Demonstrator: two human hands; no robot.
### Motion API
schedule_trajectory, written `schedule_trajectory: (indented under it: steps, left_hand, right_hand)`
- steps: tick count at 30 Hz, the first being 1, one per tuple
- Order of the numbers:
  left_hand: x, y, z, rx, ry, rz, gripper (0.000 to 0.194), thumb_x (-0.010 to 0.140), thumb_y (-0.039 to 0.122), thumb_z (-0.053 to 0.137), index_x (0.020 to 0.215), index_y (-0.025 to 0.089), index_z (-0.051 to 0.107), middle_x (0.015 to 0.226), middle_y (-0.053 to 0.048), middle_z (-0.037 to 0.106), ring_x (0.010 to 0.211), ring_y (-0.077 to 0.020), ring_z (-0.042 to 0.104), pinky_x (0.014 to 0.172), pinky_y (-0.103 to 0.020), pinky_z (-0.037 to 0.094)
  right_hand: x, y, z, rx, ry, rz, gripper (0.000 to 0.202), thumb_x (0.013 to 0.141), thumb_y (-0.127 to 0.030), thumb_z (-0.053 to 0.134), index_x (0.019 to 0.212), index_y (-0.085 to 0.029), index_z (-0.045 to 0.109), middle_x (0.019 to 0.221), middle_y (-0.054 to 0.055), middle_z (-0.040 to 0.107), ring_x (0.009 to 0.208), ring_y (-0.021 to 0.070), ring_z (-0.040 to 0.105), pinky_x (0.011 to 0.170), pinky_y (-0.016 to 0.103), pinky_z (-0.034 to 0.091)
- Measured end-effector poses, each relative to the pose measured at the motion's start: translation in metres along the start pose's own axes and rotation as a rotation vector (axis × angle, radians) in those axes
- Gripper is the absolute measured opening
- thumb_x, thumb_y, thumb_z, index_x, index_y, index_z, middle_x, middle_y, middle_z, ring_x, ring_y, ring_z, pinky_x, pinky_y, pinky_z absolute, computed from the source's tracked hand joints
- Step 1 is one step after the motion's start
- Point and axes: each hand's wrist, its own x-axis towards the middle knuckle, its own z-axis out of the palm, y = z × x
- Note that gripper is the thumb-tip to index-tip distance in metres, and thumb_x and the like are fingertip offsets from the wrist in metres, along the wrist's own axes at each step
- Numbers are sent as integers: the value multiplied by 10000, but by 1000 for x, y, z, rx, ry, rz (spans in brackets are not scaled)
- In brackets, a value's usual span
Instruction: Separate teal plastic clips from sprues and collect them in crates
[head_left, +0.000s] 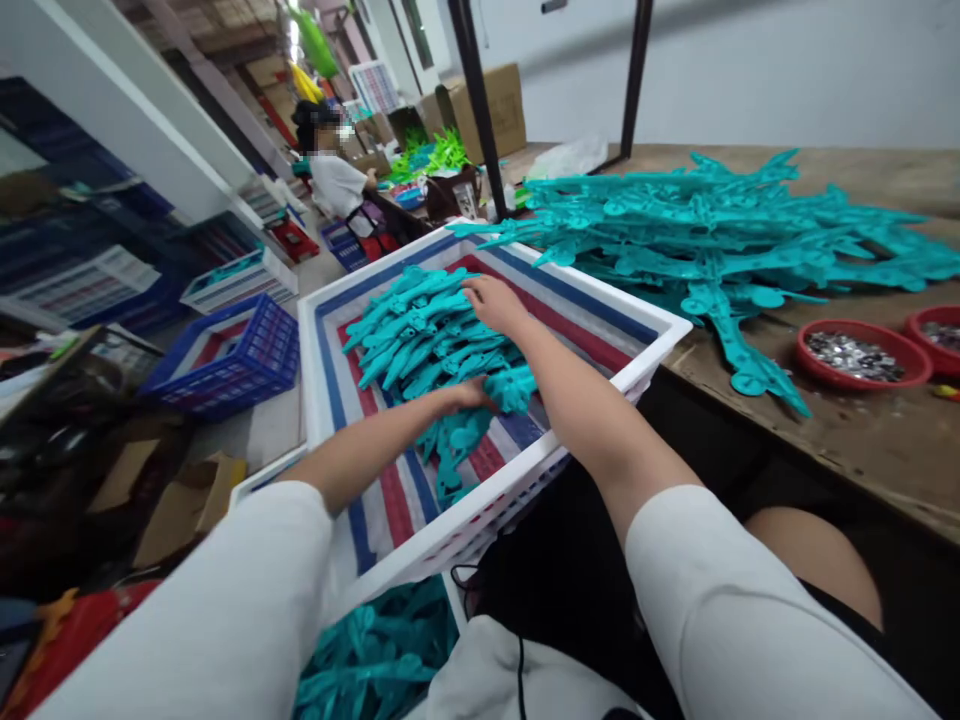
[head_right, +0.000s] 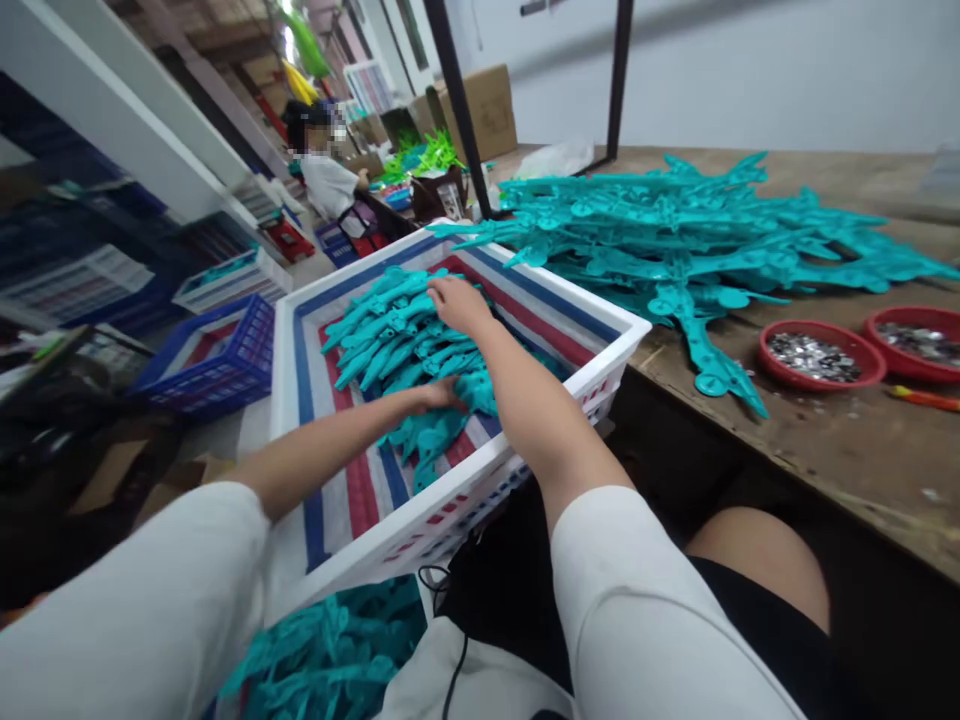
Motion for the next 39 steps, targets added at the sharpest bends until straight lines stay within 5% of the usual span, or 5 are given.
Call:
schedule_trajectory:
  steps: [6, 13, 17, 27, 39]
  left_hand:
    - [-15, 16, -89, -249, 277, 140, 851, 657, 314, 1149, 1385, 279, 709, 1133, -44, 896, 1140, -331, 877, 1013, -464, 738]
    - [-5, 21, -94, -846, 449, 527, 810, 905, 322, 1031, 1582, 380, 589, 1426, -16, 869, 1453, -253, 799, 1216, -397, 691]
    - [-14, 18, -79, -834, 161, 579, 926, 908, 403, 1052, 1688, 438, 554, 1573, -20, 826, 1507, -293, 786, 1219, -449, 701]
    - [-40, 30, -67, -816, 153, 645, 1239, 566, 260, 1187, 1588, 426, 504, 1380, -1, 853, 1516, -343, 768, 1218, -456, 672]
    - [-48, 36, -79, -891, 77, 562, 913, 730, 116, 885, 1549, 412, 609, 1046, 67, 820, 1076, -285, 886, 1011, -491, 784]
  right_hand:
    - [0, -14, 28, 252, 32, 7, 739, 1164, -588, 666, 1717, -98, 671, 1710, 263, 684, 1600, 401, 651, 1437, 569, 474]
    - [-23, -54, 93, 360, -242, -38, 1501, 701, -487, 1058, 1961, -121, 329, 1936, 278, 452, 1808, 533, 447, 1512, 699, 368]
    - [-21, -46, 78, 497, -147, -42, 1464, 790, -631, 987, 1987, -201, 262, 1982, 180, 415, 1846, 454, 416, 1537, 622, 363]
    - [-19, -53, 22, 507, -207, -244, 1706, 647, -944, 1042, 2003, -296, 235, 2042, 156, 240, 1930, 452, 193, 1582, 621, 251]
    - [0, -49, -15, 752, 163, 130, 937, 1039, -1049, 572, 1517, -271, 782, 1409, 178, 867, 1439, 409, 811, 1165, 653, 713]
